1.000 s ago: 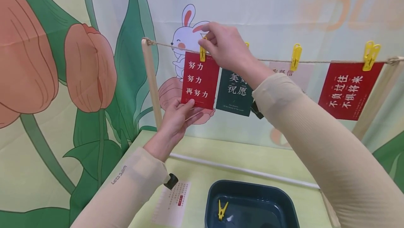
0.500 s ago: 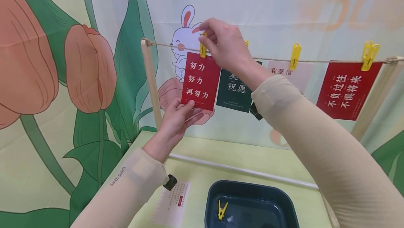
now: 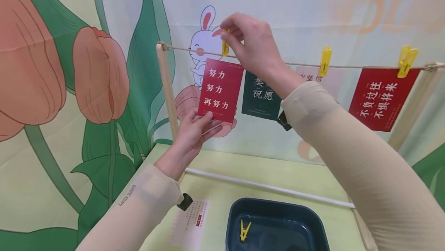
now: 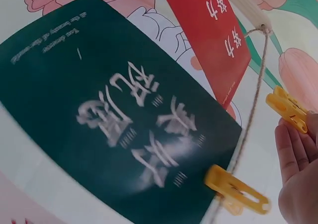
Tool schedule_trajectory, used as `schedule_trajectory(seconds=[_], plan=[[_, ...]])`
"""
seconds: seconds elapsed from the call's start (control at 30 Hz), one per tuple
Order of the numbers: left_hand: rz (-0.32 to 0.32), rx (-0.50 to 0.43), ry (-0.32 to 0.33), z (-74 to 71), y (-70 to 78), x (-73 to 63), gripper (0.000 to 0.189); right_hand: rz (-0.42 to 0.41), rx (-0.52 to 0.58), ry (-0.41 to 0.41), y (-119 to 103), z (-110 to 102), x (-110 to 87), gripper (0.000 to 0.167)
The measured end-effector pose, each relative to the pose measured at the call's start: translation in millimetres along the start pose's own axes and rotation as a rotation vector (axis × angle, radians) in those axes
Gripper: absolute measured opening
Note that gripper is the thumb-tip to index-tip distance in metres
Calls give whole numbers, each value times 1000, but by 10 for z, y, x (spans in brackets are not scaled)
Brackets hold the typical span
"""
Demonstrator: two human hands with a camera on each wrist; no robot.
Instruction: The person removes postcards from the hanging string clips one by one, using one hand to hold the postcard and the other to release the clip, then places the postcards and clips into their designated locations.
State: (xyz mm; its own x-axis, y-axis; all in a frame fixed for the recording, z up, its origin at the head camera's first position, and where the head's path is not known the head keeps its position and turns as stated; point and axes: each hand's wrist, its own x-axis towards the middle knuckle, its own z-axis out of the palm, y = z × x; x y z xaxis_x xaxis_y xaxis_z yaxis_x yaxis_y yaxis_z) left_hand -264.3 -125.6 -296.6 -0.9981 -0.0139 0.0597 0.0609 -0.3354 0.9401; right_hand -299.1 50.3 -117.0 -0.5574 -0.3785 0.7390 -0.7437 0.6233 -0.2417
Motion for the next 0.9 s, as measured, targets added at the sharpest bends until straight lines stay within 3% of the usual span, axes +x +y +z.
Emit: schedule_trajectory(seconds=[0.3, 0.47, 0.9], plan=[[-9, 11, 5, -109, -10, -53, 43, -52, 15, -13, 13, -31, -129, 30], [-20, 19, 13, -231, -28, -106, 34, -103, 29, -19, 12, -24, -245, 30], [-82, 113, 30, -537, -190, -332, 42, -96, 129, -58, 83, 13, -604, 30]])
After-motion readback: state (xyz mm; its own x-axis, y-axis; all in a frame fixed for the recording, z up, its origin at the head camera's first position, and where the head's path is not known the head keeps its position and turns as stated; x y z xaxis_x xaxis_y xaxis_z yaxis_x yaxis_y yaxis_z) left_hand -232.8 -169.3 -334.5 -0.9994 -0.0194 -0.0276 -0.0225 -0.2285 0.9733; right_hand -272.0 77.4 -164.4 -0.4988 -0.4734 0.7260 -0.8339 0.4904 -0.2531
